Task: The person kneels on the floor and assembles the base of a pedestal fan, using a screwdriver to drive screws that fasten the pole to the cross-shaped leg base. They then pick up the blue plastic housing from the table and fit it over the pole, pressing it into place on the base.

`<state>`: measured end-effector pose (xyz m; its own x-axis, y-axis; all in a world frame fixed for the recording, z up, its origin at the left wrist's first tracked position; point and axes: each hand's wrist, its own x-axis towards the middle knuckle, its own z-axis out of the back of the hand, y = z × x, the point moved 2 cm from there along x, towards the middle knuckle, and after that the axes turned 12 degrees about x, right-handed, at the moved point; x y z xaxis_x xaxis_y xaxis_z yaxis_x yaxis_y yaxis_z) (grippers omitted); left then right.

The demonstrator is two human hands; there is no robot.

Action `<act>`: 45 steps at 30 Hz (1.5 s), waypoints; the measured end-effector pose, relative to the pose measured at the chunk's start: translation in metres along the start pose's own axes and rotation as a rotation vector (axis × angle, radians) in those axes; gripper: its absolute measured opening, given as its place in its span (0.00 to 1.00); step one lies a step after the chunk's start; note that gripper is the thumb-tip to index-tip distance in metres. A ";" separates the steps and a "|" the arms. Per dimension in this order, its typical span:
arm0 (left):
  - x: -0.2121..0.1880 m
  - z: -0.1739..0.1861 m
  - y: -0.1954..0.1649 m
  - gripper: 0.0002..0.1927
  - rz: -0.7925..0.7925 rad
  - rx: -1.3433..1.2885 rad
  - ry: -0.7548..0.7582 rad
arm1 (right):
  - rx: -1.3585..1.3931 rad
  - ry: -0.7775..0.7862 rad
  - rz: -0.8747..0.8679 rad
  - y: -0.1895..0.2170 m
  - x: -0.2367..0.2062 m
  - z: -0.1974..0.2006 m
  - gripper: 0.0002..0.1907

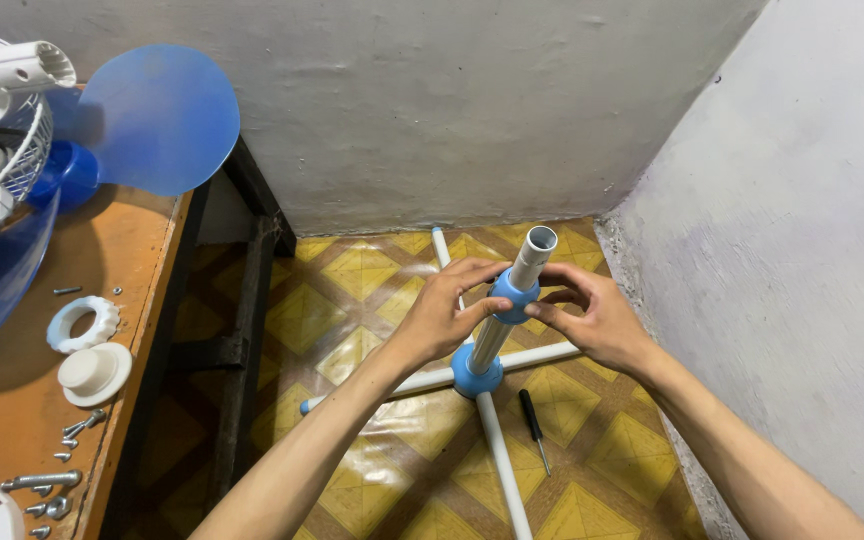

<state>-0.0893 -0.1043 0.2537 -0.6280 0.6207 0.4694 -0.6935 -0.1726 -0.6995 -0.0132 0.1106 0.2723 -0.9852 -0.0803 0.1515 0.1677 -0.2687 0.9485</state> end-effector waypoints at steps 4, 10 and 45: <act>0.004 0.002 0.007 0.27 -0.005 -0.001 0.065 | -0.115 -0.036 0.044 0.003 -0.006 -0.006 0.28; 0.003 0.007 0.004 0.28 -0.088 0.207 0.019 | -0.055 0.044 0.026 0.014 -0.003 -0.008 0.32; -0.015 0.002 -0.014 0.20 0.249 0.072 -0.135 | -0.066 0.167 0.047 0.024 0.001 -0.012 0.36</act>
<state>-0.0707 -0.1125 0.2573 -0.8198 0.4460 0.3591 -0.5327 -0.3639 -0.7641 -0.0102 0.0928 0.2921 -0.9576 -0.2507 0.1419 0.2209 -0.3229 0.9203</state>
